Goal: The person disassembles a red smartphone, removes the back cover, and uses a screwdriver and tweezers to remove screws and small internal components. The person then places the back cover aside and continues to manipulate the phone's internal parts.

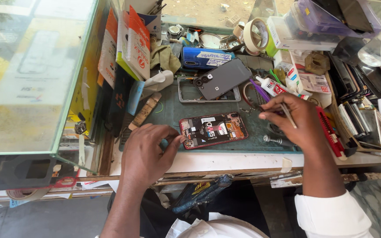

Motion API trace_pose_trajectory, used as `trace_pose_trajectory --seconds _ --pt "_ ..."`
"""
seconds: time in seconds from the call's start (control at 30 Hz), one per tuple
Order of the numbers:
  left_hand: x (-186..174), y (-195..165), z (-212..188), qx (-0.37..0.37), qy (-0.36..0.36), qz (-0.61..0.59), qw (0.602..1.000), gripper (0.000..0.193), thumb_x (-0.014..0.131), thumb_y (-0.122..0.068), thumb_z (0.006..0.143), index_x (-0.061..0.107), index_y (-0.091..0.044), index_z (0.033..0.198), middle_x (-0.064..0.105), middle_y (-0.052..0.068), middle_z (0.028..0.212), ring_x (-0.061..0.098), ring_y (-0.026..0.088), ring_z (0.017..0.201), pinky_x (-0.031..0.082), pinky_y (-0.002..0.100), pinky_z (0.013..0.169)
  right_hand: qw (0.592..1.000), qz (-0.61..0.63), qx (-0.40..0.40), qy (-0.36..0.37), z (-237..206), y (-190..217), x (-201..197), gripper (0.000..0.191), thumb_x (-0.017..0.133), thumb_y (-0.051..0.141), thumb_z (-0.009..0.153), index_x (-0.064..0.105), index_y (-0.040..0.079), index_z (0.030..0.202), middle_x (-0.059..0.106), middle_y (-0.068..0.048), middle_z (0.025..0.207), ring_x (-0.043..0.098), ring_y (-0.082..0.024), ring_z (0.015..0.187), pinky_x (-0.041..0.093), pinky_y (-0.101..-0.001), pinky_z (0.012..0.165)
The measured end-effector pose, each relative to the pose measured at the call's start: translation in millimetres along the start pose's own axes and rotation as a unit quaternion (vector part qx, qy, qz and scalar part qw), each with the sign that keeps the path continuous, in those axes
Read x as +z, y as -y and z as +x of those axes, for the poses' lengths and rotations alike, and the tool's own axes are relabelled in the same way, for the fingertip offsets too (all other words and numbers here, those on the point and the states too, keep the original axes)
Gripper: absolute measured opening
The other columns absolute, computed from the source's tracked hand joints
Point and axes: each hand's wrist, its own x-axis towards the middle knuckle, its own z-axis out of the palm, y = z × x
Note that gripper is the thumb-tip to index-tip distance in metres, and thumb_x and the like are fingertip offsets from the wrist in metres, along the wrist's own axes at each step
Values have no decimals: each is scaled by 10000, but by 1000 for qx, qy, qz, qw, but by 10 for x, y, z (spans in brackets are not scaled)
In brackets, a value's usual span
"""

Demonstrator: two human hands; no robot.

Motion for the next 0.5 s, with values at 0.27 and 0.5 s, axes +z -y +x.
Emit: trace_pose_trajectory --seconds 0.27,0.5 --pt "-5 -10 -10 -16 6 19 1000 150 755 -241 866 761 -91 863 721 63 735 668 276 745 501 442 782 991 -118 -64 17 55 41 139 245 865 154 806 731 64 991 795 -53 931 759 -119 892 578 -298 769" --pt "-12 28 -13 -10 4 14 1000 158 761 -248 863 763 -90 847 723 61 739 668 280 764 495 443 777 999 1 27 28 -3 -36 -45 193 831 138 834 730 56 976 780 -47 922 707 -115 841 553 -256 741"
